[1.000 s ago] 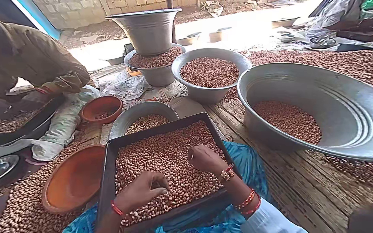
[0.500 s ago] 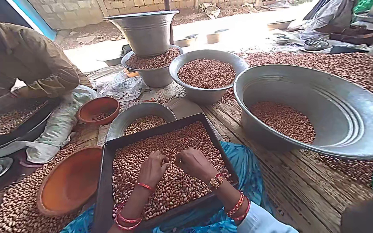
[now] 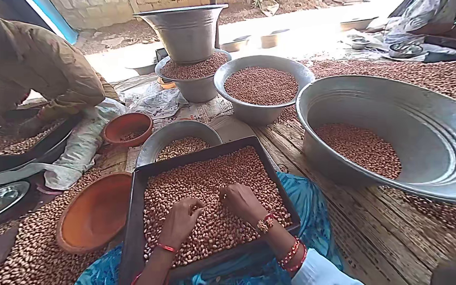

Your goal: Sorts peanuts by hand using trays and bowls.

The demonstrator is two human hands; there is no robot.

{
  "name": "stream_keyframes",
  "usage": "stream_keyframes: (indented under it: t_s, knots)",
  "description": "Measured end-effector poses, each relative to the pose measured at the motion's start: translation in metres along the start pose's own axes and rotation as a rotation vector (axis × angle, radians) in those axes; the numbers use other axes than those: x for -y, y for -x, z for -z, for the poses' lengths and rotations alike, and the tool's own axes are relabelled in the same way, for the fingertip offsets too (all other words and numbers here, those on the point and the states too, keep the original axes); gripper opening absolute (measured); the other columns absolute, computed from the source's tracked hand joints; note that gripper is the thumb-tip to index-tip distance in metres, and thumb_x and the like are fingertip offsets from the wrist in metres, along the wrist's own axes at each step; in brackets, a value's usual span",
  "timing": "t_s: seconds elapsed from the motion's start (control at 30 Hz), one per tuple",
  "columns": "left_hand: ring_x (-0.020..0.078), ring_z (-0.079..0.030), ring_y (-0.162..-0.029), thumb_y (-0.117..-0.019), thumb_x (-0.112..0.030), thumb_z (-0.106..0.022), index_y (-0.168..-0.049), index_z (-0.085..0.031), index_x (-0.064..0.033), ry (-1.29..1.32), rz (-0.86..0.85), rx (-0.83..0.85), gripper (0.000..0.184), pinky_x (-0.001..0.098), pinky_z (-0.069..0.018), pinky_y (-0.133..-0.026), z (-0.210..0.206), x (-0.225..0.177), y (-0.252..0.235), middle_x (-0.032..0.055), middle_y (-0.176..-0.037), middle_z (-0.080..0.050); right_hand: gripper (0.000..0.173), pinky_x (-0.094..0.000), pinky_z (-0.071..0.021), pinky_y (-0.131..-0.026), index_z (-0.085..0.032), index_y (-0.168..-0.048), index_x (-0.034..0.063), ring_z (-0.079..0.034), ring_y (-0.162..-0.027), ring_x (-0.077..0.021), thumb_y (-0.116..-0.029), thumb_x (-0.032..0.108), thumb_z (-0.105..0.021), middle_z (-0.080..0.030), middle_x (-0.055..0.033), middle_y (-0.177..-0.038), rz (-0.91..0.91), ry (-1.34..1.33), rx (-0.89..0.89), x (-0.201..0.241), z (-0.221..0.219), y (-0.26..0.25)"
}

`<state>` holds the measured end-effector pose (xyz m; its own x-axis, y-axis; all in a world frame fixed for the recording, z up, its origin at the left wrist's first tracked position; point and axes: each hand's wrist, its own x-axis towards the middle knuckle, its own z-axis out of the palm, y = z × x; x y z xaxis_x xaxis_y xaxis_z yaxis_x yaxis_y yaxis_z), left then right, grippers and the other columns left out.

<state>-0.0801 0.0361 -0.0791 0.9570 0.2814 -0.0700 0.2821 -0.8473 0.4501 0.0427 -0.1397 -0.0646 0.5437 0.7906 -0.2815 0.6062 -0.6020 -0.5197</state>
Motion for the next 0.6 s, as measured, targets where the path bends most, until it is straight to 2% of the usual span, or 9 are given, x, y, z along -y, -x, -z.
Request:
stream_keyframes:
  t_s: [0.1, 0.17, 0.23, 0.3, 0.37, 0.43, 0.53, 0.57, 0.6]
  knots:
    - [0.0147, -0.054, -0.063, -0.0930, -0.009, -0.068, -0.105, -0.073, -0.0021, 0.265, 0.031, -0.061, 0.014, 0.0360, -0.0463, -0.064, 0.010, 0.011, -0.007, 0.0050, -0.075, -0.063, 0.024, -0.0597, -0.0512, -0.090, -0.071, -0.118, 0.0043, -0.068, -0.108, -0.0400, -0.1025, 0.014, -0.056, -0.072, -0.0209, -0.112, -0.001, 0.017, -0.013, -0.002, -0.001, -0.001]
    - [0.0067, -0.054, -0.064, -0.0909, -0.008, -0.050, -0.111, -0.064, -0.0007, 0.408, 0.027, -0.105, 0.026, 0.0264, -0.0466, -0.061, 0.020, 0.025, -0.016, 0.0024, -0.085, -0.062, 0.024, -0.0598, -0.0508, -0.090, -0.072, -0.117, 0.0036, -0.068, -0.108, -0.0402, -0.1024, 0.015, -0.057, -0.072, -0.0214, -0.111, -0.004, 0.019, -0.011, -0.002, -0.002, -0.001]
    - [0.0143, -0.055, -0.069, -0.0937, -0.003, -0.046, -0.115, -0.064, 0.0000, 0.342, 0.055, -0.106, 0.028, 0.0346, -0.0462, -0.066, 0.031, 0.027, -0.025, 0.0085, -0.091, -0.064, 0.024, -0.0591, -0.0504, -0.091, -0.071, -0.117, 0.0037, -0.068, -0.109, -0.0396, -0.1025, 0.017, -0.057, -0.072, -0.0214, -0.112, -0.016, 0.023, 0.006, 0.000, -0.002, -0.001]
    - [0.0272, -0.061, -0.077, -0.1007, -0.005, -0.056, -0.114, -0.071, -0.0022, 0.138, 0.107, -0.101, 0.021, 0.0472, -0.0486, -0.076, 0.033, 0.016, -0.033, 0.0156, -0.092, -0.068, 0.024, -0.0594, -0.0506, -0.090, -0.071, -0.117, 0.0044, -0.068, -0.109, -0.0394, -0.1018, 0.018, -0.058, -0.072, -0.0208, -0.112, -0.030, 0.035, 0.020, 0.000, -0.002, -0.004]
    - [0.0370, -0.069, -0.103, -0.1014, -0.011, -0.061, -0.119, -0.074, -0.0044, -0.071, 0.131, -0.061, 0.023, 0.0531, -0.0517, -0.096, 0.026, 0.008, -0.039, 0.0209, -0.111, -0.072, 0.024, -0.0599, -0.0506, -0.091, -0.071, -0.116, 0.0044, -0.068, -0.110, -0.0394, -0.1016, 0.019, -0.059, -0.072, -0.0205, -0.113, -0.041, 0.037, 0.036, 0.000, -0.003, -0.006]
    - [0.0398, -0.065, -0.119, -0.1018, -0.013, -0.061, -0.124, -0.072, -0.0043, -0.187, 0.158, 0.014, 0.027, 0.0551, -0.0488, -0.104, 0.018, 0.003, -0.045, 0.0234, -0.124, -0.068, 0.024, -0.0601, -0.0508, -0.091, -0.071, -0.116, 0.0045, -0.068, -0.110, -0.0392, -0.1003, 0.020, -0.060, -0.072, -0.0201, -0.112, -0.044, 0.035, 0.035, -0.001, -0.004, -0.006]
    - [0.0393, -0.065, -0.118, -0.1012, -0.013, -0.061, -0.122, -0.072, -0.0028, -0.196, 0.172, 0.040, 0.026, 0.0545, -0.0492, -0.103, 0.016, 0.000, -0.048, 0.0228, -0.122, -0.069, 0.026, -0.0596, -0.0504, -0.091, -0.072, -0.114, 0.0043, -0.068, -0.111, -0.0376, -0.0990, 0.022, -0.060, -0.072, -0.0192, -0.113, -0.046, 0.035, 0.034, -0.004, -0.006, -0.006]
    - [0.0371, -0.068, -0.111, -0.1004, -0.013, -0.063, -0.118, -0.074, -0.0029, -0.131, 0.163, 0.012, 0.023, 0.0532, -0.0505, -0.100, 0.018, 0.004, -0.047, 0.0211, -0.116, -0.071, 0.027, -0.0596, -0.0505, -0.091, -0.073, -0.114, 0.0042, -0.068, -0.111, -0.0373, -0.0985, 0.022, -0.060, -0.072, -0.0190, -0.112, -0.043, 0.032, 0.037, -0.005, -0.005, -0.006]
    - [0.0321, -0.069, -0.095, -0.0986, -0.012, -0.067, -0.111, -0.076, -0.0022, -0.009, 0.142, -0.048, 0.018, 0.0499, -0.0521, -0.091, 0.021, 0.011, -0.046, 0.0182, -0.102, -0.073, 0.027, -0.0594, -0.0503, -0.092, -0.073, -0.113, 0.0041, -0.068, -0.111, -0.0370, -0.0985, 0.023, -0.060, -0.072, -0.0189, -0.112, -0.040, 0.024, 0.041, -0.006, -0.004, -0.006]
